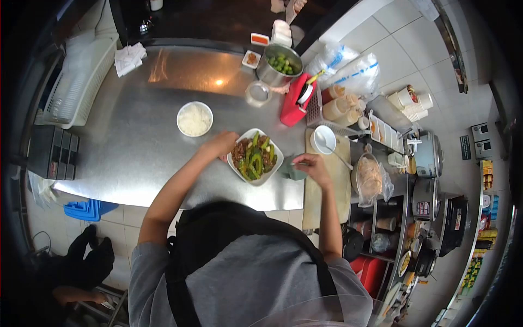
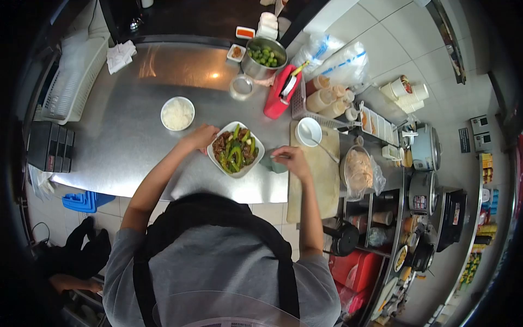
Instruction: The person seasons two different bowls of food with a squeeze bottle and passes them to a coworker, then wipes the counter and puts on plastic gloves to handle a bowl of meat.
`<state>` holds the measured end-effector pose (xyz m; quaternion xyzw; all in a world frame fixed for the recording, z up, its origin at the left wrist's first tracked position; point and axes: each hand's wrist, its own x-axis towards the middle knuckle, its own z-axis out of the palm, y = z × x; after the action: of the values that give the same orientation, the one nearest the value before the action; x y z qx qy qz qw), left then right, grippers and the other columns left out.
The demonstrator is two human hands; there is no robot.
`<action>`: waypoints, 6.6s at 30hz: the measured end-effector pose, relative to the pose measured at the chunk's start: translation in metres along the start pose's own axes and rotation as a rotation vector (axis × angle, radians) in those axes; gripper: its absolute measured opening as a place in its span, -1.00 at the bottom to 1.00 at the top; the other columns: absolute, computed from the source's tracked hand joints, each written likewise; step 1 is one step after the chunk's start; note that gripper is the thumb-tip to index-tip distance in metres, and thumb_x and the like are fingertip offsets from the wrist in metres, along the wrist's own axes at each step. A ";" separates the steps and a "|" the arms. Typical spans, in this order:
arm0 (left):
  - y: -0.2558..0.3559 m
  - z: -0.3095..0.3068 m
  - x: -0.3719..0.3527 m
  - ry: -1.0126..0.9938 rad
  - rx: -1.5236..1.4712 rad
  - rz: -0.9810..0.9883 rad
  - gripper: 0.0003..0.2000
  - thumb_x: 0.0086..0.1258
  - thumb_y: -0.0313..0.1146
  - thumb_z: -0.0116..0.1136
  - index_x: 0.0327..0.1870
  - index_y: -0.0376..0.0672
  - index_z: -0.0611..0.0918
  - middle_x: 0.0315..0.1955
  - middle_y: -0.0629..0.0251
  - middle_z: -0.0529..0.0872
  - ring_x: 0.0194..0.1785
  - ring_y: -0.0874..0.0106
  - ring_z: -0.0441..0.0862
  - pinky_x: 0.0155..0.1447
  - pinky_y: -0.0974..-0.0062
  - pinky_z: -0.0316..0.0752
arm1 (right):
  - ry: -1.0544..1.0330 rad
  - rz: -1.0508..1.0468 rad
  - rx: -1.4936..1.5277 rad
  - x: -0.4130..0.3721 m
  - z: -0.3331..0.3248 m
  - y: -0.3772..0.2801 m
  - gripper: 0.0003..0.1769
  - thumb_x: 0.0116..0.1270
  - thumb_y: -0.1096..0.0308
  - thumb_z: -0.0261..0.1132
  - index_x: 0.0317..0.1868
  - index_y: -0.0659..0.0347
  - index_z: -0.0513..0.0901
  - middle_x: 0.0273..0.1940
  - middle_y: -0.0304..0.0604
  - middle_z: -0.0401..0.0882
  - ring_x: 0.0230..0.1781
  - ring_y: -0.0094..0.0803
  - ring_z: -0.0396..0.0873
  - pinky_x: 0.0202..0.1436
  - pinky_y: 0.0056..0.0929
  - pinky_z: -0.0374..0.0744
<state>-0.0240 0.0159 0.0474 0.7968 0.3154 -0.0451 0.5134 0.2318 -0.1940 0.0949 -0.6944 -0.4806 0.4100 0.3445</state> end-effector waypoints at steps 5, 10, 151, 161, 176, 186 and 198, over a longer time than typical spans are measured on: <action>-0.009 0.016 -0.021 0.094 -0.197 0.027 -0.80 0.26 -0.55 -0.12 -0.15 -0.39 0.52 -0.60 0.09 0.64 -0.62 0.37 0.64 -0.54 0.50 0.57 | 0.253 -0.246 -0.358 -0.023 0.088 -0.004 -0.85 0.06 0.58 0.28 -0.31 0.25 0.64 -0.31 -0.13 0.60 -0.28 -0.28 0.57 -0.17 -0.45 0.51; -0.007 0.021 -0.031 0.154 -0.214 0.045 -0.78 0.21 -0.56 -0.10 -0.14 -0.42 0.50 -0.60 0.08 0.63 -0.64 0.37 0.63 -0.55 0.50 0.56 | 0.365 -0.427 -0.681 -0.013 0.098 -0.006 -0.87 0.05 0.54 0.23 -0.33 0.32 0.60 -0.29 -0.11 0.52 -0.22 -0.17 0.50 -0.18 -0.31 0.50; -0.099 -0.374 0.157 1.243 0.186 -0.325 0.33 -0.37 -0.18 0.56 0.40 0.19 -0.28 0.22 -0.35 0.12 0.28 -0.19 0.13 0.20 -0.10 0.21 | 0.199 -0.434 -0.128 0.107 0.191 -0.019 -0.66 0.34 0.31 0.07 0.08 0.23 0.45 -0.04 0.00 0.47 0.01 -0.07 0.39 0.10 -0.27 0.38; -0.037 -0.239 0.086 1.153 0.104 0.542 -0.45 0.14 -0.11 0.25 0.05 -0.29 0.40 0.16 -0.08 0.28 0.27 0.02 0.16 0.32 0.13 0.03 | 0.382 -0.380 0.027 0.105 0.210 -0.018 -0.72 0.29 0.34 0.12 -0.02 0.22 0.53 -0.10 -0.05 0.54 0.05 -0.16 0.40 0.16 -0.31 0.35; -0.017 0.041 0.055 0.521 0.010 0.497 -0.81 0.27 -0.24 0.09 -0.35 -0.18 0.58 -0.34 0.16 0.62 -0.32 0.27 0.59 -0.19 0.25 0.45 | 0.323 -0.434 -0.973 0.123 0.231 0.001 -0.35 0.33 -0.07 -0.13 0.38 -0.03 0.11 0.40 0.03 -0.03 0.40 0.04 -0.09 0.38 0.13 -0.22; -0.012 0.050 0.063 0.474 0.456 0.366 -0.77 0.22 -0.16 0.13 -0.44 -0.15 0.55 -0.46 0.12 0.62 -0.31 0.10 0.56 -0.14 0.16 0.39 | 0.364 -0.418 -1.064 0.118 0.235 -0.001 -0.33 0.32 -0.06 -0.10 0.38 0.00 0.10 0.40 0.06 -0.06 0.41 0.06 -0.13 0.36 0.18 -0.23; -0.028 0.050 0.072 0.502 0.428 0.385 -0.78 0.21 -0.14 0.12 -0.47 -0.09 0.57 -0.63 0.28 0.59 -0.43 0.24 0.55 -0.24 0.26 0.31 | 0.344 -0.417 -1.136 0.116 0.233 -0.001 -0.31 0.30 -0.05 -0.07 0.39 0.03 0.10 0.40 0.10 -0.09 0.41 0.10 -0.17 0.34 0.25 -0.24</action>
<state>0.0309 0.0138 -0.0269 0.9169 0.2596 0.1838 0.2411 0.0446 -0.0641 -0.0309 -0.7167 -0.6865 -0.1028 0.0667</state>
